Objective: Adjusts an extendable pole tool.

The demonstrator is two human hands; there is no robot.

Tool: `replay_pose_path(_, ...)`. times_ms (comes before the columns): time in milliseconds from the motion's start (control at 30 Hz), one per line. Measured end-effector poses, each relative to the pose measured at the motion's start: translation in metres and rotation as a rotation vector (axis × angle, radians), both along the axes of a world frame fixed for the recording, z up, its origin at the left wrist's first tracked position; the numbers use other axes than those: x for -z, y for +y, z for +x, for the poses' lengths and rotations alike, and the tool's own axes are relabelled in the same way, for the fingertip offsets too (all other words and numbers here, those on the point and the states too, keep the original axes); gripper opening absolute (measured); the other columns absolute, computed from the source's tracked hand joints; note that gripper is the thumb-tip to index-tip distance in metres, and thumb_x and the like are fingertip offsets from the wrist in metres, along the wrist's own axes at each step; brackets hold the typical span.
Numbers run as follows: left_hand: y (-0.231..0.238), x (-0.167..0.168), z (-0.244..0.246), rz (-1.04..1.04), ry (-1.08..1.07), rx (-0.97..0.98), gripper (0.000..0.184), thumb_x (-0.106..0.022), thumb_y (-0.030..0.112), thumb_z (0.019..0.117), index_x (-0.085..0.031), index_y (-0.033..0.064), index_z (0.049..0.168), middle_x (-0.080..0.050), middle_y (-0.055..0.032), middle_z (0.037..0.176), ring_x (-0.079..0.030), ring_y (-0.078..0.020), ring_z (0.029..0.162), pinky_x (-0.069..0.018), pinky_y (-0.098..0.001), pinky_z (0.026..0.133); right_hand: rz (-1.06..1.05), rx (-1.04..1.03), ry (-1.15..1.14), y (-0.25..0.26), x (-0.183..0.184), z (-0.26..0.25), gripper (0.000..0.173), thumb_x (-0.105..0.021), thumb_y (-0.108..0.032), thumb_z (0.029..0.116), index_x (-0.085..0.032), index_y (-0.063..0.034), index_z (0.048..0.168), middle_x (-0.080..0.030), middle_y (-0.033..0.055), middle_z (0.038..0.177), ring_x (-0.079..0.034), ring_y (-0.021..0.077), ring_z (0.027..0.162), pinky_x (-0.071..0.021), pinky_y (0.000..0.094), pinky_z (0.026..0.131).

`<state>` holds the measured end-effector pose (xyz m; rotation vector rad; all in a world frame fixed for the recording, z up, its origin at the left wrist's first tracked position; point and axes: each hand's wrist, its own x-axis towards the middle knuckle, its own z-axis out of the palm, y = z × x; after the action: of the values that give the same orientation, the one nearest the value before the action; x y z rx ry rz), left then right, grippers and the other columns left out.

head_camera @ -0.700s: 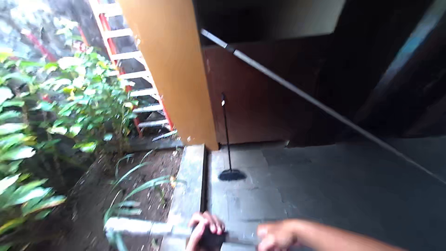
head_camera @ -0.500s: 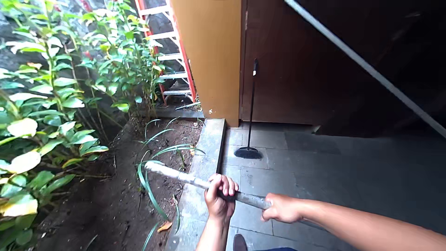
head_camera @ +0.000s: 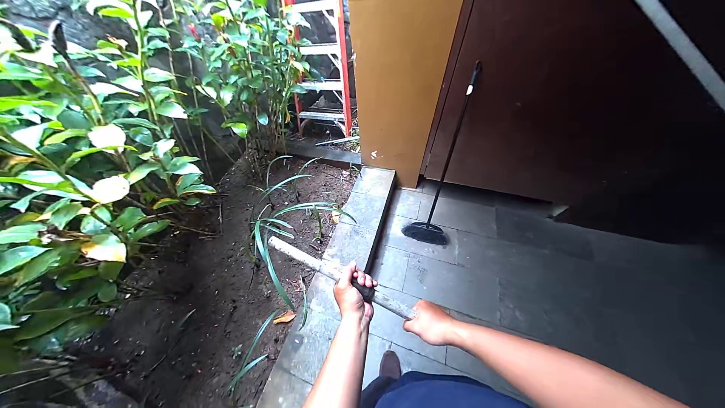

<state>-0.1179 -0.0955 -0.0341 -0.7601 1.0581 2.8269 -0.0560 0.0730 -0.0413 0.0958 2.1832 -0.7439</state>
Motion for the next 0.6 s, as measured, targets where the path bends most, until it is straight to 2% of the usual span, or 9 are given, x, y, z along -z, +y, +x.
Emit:
replay_pose_path(133,-0.007,0.006,0.006,-0.01,-0.045,-0.023,0.028,-0.053,0.019,0.1056,-0.058,0.0065,0.081,-0.05,-0.002,0.053,-0.052,-0.0158,0.042,-0.0549,-0.0336,0.047,-0.068,0.003,-0.015,-0.001,0.015,0.005,0.041,-0.065,-0.041,0.092,-0.054,-0.0103,0.067,-0.051,0.0046,0.064,-0.053,0.0221,0.062,-0.0407,0.0482,0.06)
replay_pose_path(267,-0.014,0.01,0.009,0.051,0.077,0.041,0.04,-0.05,0.029,0.108,-0.058,0.0085,0.075,-0.057,-0.0043,0.06,-0.06,-0.0192,0.053,-0.0586,-0.0368,0.06,-0.143,0.039,-0.098,0.006,0.019,0.003,0.041,-0.069,-0.045,0.0897,-0.054,-0.0127,0.069,-0.047,0.0,0.058,-0.046,0.0149,0.049,-0.0393,0.0388,0.05)
replay_pose_path(367,-0.011,0.005,0.009,0.041,0.086,0.043,0.043,-0.049,0.035,0.109,-0.059,0.0094,0.076,-0.058,-0.004,0.063,-0.062,-0.0188,0.055,-0.059,-0.0361,0.061,-0.14,0.045,-0.107,0.009,0.017,0.002,0.043,-0.069,-0.046,0.0896,-0.053,-0.0131,0.067,-0.047,0.0,0.057,-0.045,0.0145,0.048,-0.0382,0.0383,0.049)
replay_pose_path(600,-0.004,-0.002,0.004,0.027,0.058,0.058,0.034,-0.054,0.028,0.1066,-0.062,0.0074,0.081,-0.059,-0.0049,0.065,-0.062,-0.0185,0.057,-0.0597,-0.0366,0.062,-0.129,0.064,-0.088,0.015,0.007,-0.001,0.044,-0.069,-0.047,0.0893,-0.054,-0.0119,0.069,-0.047,0.0006,0.058,-0.046,0.0158,0.049,-0.0386,0.0396,0.05)
